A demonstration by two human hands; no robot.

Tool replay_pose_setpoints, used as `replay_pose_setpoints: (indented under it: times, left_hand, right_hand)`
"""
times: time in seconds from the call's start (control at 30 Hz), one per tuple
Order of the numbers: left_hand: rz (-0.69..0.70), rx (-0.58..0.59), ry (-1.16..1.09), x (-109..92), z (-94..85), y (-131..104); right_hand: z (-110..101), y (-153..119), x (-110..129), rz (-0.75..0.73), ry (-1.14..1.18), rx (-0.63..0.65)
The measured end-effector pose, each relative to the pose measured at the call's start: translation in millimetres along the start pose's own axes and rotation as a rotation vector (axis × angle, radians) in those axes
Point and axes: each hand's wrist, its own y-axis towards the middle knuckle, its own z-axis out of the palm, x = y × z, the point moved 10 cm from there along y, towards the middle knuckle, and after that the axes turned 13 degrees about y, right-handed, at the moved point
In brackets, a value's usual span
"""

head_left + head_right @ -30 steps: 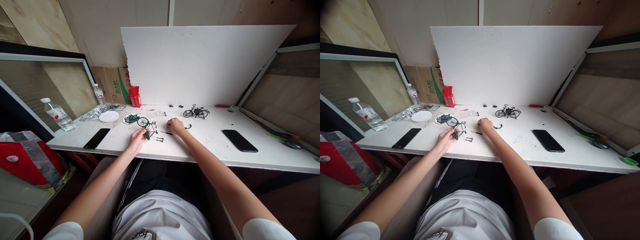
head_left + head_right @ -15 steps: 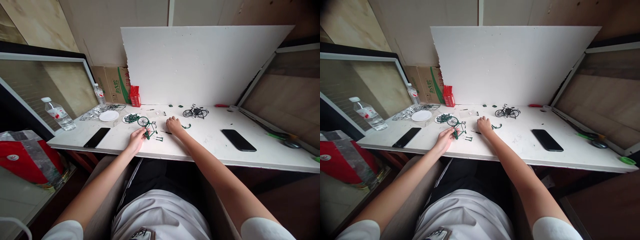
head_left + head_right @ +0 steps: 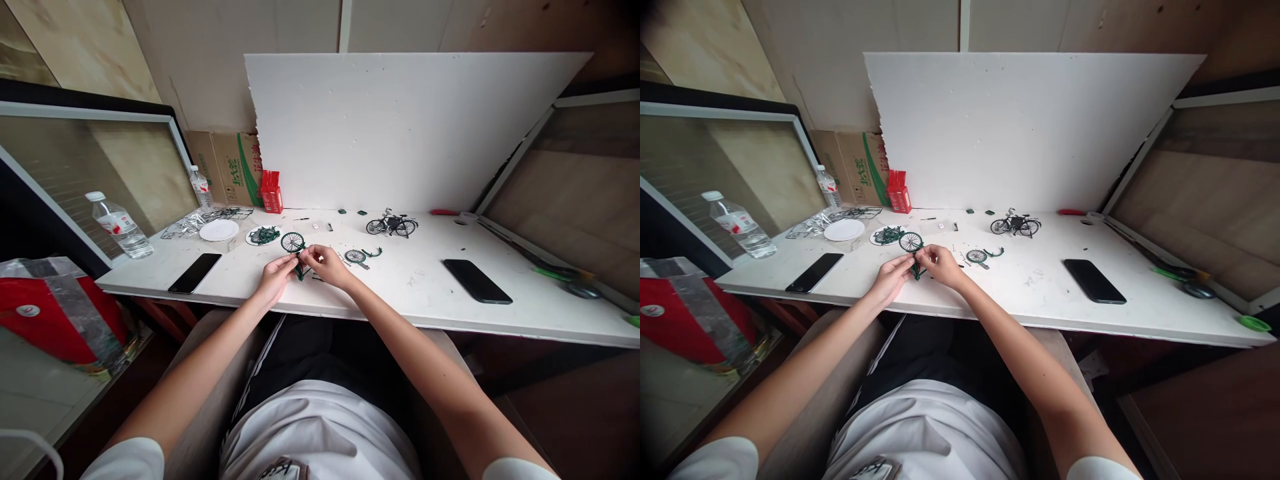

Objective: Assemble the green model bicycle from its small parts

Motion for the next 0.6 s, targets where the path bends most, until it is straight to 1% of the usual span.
replay_pose_setpoints:
  times: [0.13,0.27,0.43,0.6]
  left_hand:
    - [-0.004,0.034,0.044,0,3.6,-2]
    - [-0.002,0.051,0.058,2,3.7,-2]
    - [-0.006,0.013,0.063,3,-1.2,-1]
    - [0.003,-0.012,0.058,5,-4.4,0]
  right_hand:
    - [1,-1,-1,-0.023,0.005,-0.039]
    - [-2,0,-4,-0.026,0.006,-0.06]
    - [-1,-1,-8,-0.008,0.007,-0.048]
    - [-2,-1,-12,0.0,0.02,-0.063]
